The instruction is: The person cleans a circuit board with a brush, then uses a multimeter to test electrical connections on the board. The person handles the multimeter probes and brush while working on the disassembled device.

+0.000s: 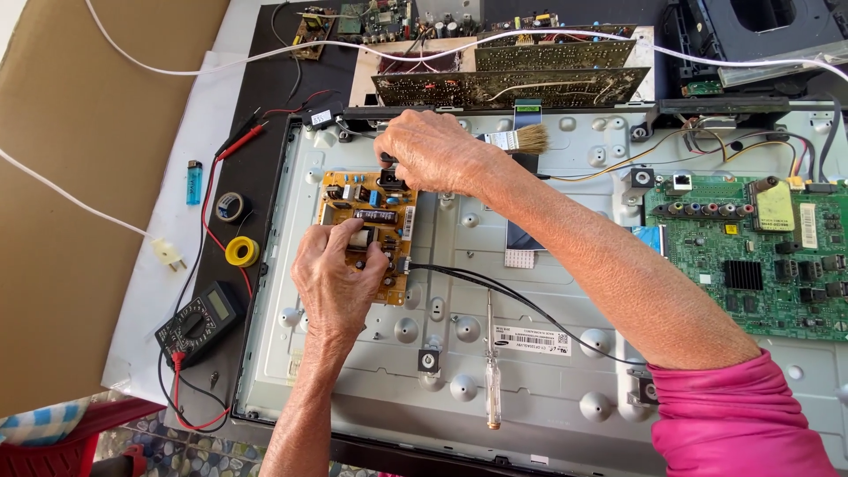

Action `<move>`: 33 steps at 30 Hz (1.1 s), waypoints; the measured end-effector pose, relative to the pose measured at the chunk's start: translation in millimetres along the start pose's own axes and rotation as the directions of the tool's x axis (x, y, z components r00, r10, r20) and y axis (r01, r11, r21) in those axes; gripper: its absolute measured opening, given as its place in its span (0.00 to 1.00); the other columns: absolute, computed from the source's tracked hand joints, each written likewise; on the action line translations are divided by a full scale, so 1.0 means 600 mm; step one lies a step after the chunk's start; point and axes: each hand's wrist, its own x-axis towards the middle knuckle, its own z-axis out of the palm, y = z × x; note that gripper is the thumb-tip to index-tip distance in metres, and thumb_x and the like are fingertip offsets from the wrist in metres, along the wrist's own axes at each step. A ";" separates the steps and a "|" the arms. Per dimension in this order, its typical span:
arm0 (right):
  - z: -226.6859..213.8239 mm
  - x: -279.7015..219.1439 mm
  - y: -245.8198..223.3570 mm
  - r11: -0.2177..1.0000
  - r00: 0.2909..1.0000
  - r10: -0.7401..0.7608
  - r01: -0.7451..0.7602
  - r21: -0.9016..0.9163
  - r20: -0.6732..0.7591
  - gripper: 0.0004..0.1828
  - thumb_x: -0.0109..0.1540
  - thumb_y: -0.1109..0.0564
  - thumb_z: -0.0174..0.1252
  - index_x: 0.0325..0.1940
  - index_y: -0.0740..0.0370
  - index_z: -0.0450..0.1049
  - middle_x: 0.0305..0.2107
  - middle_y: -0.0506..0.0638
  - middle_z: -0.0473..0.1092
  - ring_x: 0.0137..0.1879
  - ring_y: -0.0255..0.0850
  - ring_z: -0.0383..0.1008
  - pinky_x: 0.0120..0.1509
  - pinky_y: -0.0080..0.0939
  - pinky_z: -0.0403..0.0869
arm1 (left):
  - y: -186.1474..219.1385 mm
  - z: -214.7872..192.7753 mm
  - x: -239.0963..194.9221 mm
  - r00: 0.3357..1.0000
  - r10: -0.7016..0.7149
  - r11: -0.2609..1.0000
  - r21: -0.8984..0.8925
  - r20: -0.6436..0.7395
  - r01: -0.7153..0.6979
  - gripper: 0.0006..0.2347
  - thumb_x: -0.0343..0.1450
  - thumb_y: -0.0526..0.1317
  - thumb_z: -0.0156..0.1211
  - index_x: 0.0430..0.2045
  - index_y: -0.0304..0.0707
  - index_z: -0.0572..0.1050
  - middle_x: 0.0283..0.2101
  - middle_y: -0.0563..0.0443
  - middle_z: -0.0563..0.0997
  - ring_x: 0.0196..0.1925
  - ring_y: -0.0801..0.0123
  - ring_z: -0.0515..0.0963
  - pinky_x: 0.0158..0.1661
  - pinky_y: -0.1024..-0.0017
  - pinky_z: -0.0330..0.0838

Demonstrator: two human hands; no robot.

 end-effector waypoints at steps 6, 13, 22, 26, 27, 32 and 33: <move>0.002 -0.005 -0.005 0.999 1.000 -0.013 0.013 0.037 -0.003 0.09 0.58 0.62 0.67 0.24 0.64 0.76 0.28 0.54 0.76 0.33 0.55 0.80 0.41 0.60 0.79 | -0.001 0.003 -0.007 1.000 -0.006 0.999 0.033 -0.011 0.006 0.15 0.58 0.38 0.71 0.39 0.46 0.82 0.32 0.49 0.76 0.37 0.55 0.82 0.39 0.60 0.78; 0.009 -0.011 -0.004 1.000 1.000 0.010 -0.010 0.021 0.017 0.04 0.58 0.60 0.68 0.30 0.61 0.79 0.31 0.54 0.77 0.37 0.56 0.81 0.44 0.63 0.79 | -0.006 0.009 -0.015 1.000 0.004 0.998 0.055 -0.015 -0.003 0.16 0.57 0.38 0.71 0.39 0.46 0.82 0.32 0.49 0.75 0.37 0.56 0.81 0.40 0.60 0.78; 0.019 -0.008 0.001 0.998 0.999 0.040 -0.041 0.053 0.022 0.05 0.57 0.61 0.69 0.36 0.55 0.82 0.33 0.54 0.78 0.42 0.59 0.81 0.47 0.68 0.78 | 0.000 0.005 -0.014 1.000 -0.008 0.999 0.044 -0.001 0.008 0.15 0.58 0.37 0.71 0.38 0.44 0.82 0.31 0.49 0.74 0.36 0.56 0.81 0.39 0.59 0.78; 0.030 -0.001 0.004 0.996 0.996 0.092 -0.092 0.004 0.018 0.05 0.56 0.58 0.71 0.35 0.50 0.83 0.32 0.50 0.78 0.41 0.55 0.81 0.46 0.66 0.79 | 0.006 -0.003 -0.012 1.000 -0.005 0.999 0.034 0.017 0.005 0.14 0.60 0.36 0.71 0.39 0.42 0.82 0.32 0.46 0.74 0.37 0.54 0.81 0.39 0.59 0.78; 0.030 -0.002 0.003 0.996 0.996 0.089 -0.089 0.004 0.020 0.05 0.56 0.58 0.71 0.35 0.50 0.83 0.32 0.50 0.78 0.41 0.55 0.81 0.46 0.66 0.79 | 0.011 -0.008 -0.011 1.000 -0.008 0.999 0.035 0.016 0.008 0.14 0.60 0.36 0.71 0.39 0.42 0.82 0.32 0.46 0.74 0.37 0.54 0.81 0.39 0.59 0.78; 0.023 -0.009 -0.006 0.996 0.996 0.087 -0.087 0.013 0.033 0.04 0.60 0.54 0.67 0.38 0.53 0.82 0.34 0.52 0.78 0.42 0.55 0.81 0.46 0.65 0.79 | 0.023 -0.027 -0.007 0.999 0.005 1.000 -0.031 0.036 -0.004 0.13 0.63 0.33 0.72 0.41 0.37 0.82 0.33 0.43 0.76 0.39 0.50 0.81 0.41 0.56 0.79; 0.018 -0.013 -0.013 0.997 0.996 0.081 -0.082 0.013 0.032 0.04 0.60 0.54 0.67 0.38 0.53 0.82 0.34 0.52 0.78 0.42 0.55 0.81 0.46 0.65 0.79 | 0.021 -0.030 -0.007 0.999 0.003 1.000 -0.026 0.033 -0.002 0.13 0.63 0.33 0.72 0.41 0.37 0.82 0.33 0.43 0.76 0.39 0.50 0.81 0.41 0.56 0.79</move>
